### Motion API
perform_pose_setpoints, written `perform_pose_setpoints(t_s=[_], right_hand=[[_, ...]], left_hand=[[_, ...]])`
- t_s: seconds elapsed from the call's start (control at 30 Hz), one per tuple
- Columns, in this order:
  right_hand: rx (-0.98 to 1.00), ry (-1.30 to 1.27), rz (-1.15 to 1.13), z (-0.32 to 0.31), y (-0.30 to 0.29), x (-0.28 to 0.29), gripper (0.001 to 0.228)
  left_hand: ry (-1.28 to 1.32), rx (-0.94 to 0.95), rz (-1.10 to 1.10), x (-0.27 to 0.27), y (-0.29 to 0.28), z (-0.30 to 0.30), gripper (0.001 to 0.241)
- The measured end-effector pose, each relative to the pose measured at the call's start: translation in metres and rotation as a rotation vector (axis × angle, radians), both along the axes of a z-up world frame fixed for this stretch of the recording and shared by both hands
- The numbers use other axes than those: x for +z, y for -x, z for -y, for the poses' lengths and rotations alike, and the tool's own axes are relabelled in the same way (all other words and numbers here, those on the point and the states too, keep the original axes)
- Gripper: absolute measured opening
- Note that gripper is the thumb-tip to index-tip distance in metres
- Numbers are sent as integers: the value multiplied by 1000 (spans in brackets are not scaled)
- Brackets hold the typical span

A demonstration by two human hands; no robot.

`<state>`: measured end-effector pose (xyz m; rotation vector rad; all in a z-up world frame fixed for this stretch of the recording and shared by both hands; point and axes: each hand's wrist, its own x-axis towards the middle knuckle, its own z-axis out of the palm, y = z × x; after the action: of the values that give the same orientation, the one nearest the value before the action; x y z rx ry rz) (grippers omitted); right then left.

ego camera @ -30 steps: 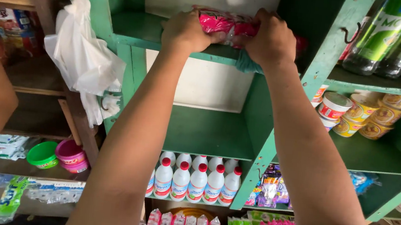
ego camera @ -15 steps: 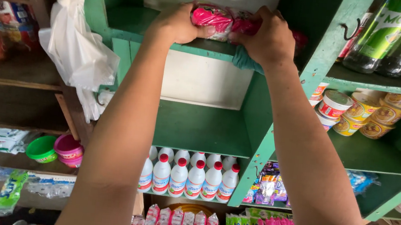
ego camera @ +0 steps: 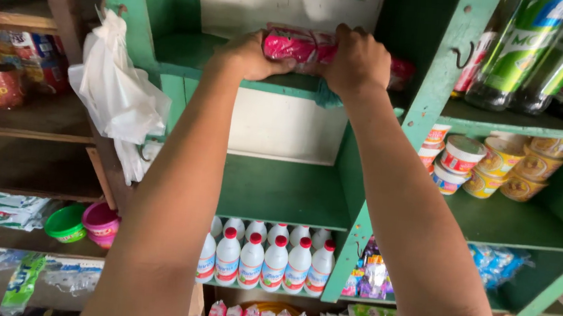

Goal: Cleaning individual detergent packets with a cloth and organizing them on store shelves.

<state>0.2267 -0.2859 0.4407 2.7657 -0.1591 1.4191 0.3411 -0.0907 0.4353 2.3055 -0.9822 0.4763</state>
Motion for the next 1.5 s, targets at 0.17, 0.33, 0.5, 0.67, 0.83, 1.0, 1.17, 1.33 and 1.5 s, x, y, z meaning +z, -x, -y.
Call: perform_pose_setpoints(t_s=[0.17,0.33,0.5,0.67,0.83,1.0,1.17,1.33,1.5], right_hand=[[85,-130,32,-8,13,0,78],[283,10,202,-2,9,-15,78],[107,-207,-58,-13,24,-5,69],[182,-121,8,-5,14,-8,71],[189,-288,-44,-17,49,-20,74],[815,-283,641,-26,113,-84,60],[876,-1139,438,-28,145,-288,28],[608,-1766,234,-65,183,-482,39],[268,-1688,-8,-92,233,-615,46]], left_hand=[[41,6,18,12,7,-4,79],[52,-34,16,4,-12,-7,93],[-125,-25,10,14,-9,-9,89],[-104,105,28,11,5,-6,90],[-65,294,202,-1,34,-10,96],[478,-82,787,-41,126,-39,49],[804,-239,298,-225,222,-45,13],[807,-200,-858,-476,296,-21,54],[757,-324,-1028,-589,366,-37,61]])
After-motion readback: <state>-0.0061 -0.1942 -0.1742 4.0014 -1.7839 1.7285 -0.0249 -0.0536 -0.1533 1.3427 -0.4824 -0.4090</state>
